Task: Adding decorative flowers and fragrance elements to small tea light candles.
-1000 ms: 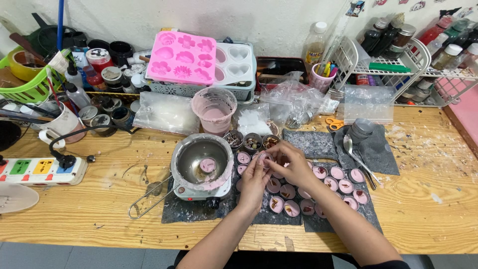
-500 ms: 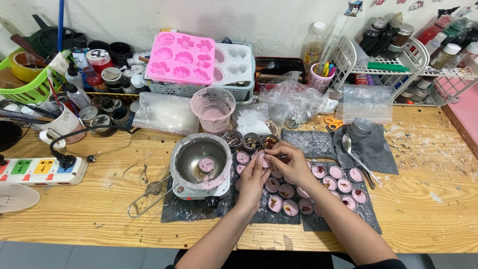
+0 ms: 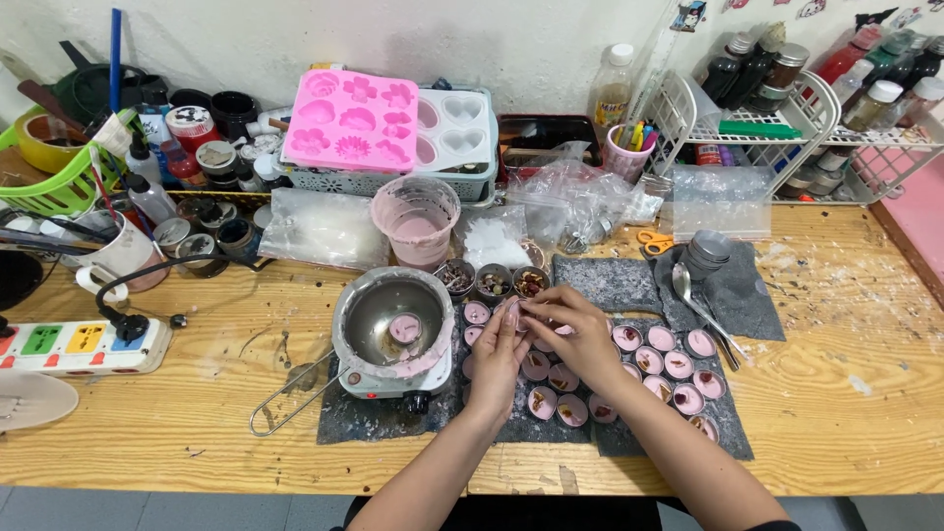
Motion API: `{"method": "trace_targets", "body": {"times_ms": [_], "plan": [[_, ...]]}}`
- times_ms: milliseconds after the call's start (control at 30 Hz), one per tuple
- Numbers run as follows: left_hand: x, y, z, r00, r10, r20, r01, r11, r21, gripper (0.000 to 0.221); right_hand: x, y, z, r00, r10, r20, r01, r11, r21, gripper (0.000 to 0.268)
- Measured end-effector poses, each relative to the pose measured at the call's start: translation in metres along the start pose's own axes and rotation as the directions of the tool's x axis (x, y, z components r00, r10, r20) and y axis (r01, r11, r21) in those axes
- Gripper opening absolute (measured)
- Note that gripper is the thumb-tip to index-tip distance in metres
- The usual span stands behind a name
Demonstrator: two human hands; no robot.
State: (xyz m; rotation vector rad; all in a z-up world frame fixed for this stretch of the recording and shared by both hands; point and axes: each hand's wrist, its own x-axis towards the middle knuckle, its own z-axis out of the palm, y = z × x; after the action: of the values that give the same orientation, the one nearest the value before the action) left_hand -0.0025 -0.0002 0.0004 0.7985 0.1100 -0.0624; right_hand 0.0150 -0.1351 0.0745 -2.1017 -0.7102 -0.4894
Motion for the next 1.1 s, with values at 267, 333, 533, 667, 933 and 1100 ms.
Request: {"method": "trace_targets", "body": {"times_ms": [267,333,533,667,933,1100], "plan": [[-0.004,0.004,0.006,0.999,0.013,-0.036,-0.010,0.997,0.078,0.051,-0.007,0.006,0.012,0.997,0.052,-0.063,-0.045,0.993,0.106,0.025],[-0.004,0.006,0.007,0.999,0.011,-0.043,-0.006,0.994,0.112,0.051,-0.008,0.007,0.012,0.995,0.081,-0.058,-0.072,0.987,0.143,0.023],[-0.005,0.007,0.008,0.997,0.071,-0.008,-0.070,0.997,0.011,0.049,-0.007,0.001,0.011,0.999,0.004,-0.054,0.005,0.989,0.149,0.021],[-0.004,0.009,0.010,0.998,0.055,-0.018,-0.055,0.998,-0.019,0.047,-0.004,-0.002,0.007,0.998,-0.001,-0.066,0.009,0.992,0.124,0.020],[-0.001,0.003,0.002,0.999,0.021,-0.050,-0.023,0.999,-0.040,0.046,0.000,0.004,0.007,0.999,-0.020,-0.045,0.025,0.992,0.122,0.020],[0.000,0.005,0.003,0.987,0.058,-0.148,-0.041,0.992,0.121,0.045,0.028,0.037,0.006,0.936,0.352,0.005,-0.349,0.924,0.158,0.013]]}}
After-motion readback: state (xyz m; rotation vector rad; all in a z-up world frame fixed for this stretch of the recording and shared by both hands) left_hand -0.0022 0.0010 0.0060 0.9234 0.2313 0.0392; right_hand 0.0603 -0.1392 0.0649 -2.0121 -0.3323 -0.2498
